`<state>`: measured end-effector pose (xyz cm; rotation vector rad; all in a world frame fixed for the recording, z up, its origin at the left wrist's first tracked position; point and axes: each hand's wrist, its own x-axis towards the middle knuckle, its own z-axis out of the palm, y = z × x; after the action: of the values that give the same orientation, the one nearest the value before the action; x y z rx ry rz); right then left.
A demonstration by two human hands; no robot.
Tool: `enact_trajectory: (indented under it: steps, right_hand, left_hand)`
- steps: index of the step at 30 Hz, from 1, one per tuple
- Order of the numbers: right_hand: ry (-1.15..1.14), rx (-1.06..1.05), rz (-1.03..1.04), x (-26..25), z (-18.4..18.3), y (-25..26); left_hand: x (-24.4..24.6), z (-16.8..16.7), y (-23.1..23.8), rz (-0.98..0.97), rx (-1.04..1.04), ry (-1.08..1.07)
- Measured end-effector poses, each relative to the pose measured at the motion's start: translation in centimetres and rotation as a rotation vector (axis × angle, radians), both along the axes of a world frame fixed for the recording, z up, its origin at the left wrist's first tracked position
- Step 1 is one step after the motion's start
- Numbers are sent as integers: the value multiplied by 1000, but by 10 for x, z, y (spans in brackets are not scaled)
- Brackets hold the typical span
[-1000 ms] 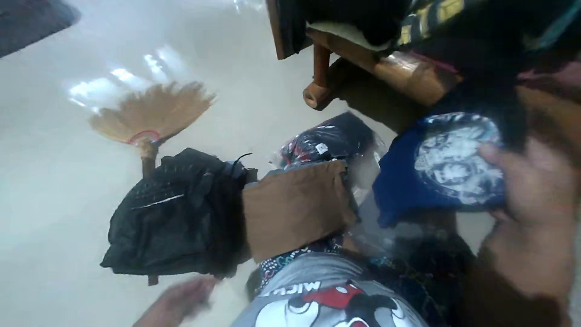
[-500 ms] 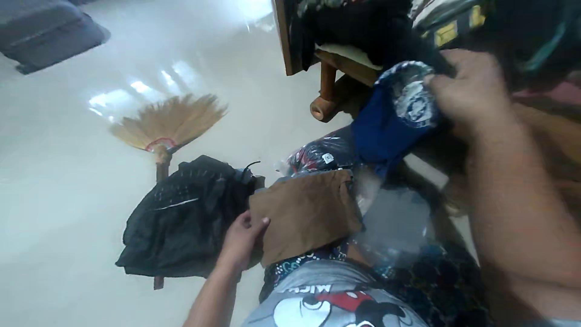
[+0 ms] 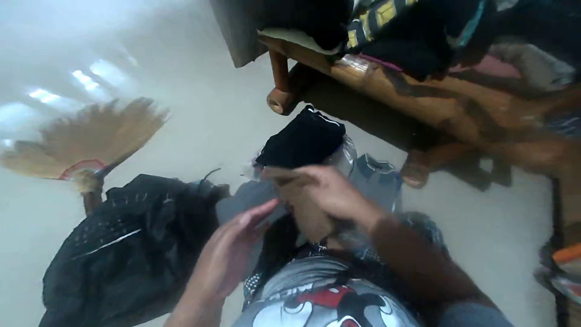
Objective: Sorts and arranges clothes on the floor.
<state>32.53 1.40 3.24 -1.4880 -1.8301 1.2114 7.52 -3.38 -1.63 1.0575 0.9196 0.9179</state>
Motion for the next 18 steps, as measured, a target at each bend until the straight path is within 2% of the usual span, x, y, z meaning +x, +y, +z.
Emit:
enact_trajectory:
  steps: [5, 7, 9, 12, 14, 16, 18]
  right_hand:
    - [-272, 298, -291, 101, 80, 12]
    - [-368, 372, -374, 125, 102, 12]
    - [-438, 451, -406, 139, 110, 8]
    - [-564, 522, -419, 149, 97, -4]
    - [-652, 515, -449, 153, 73, -13]
    - [-718, 462, -446, 152, 35, -23]
    - [-809, 251, -371, 150, -22, -37]
  left_hand:
    - [-38, -40, 10, 306, 150, 556]
    - [-59, -64, 6, 329, 126, 759]
    - [-70, -81, -4, 355, 25, 824]
    - [-70, -94, -18, 409, -172, 720]
    - [-68, -102, -23, 435, -257, 626]
    - [-67, -106, -25, 460, -297, 576]
    - [-66, -105, -24, 485, -285, 570]
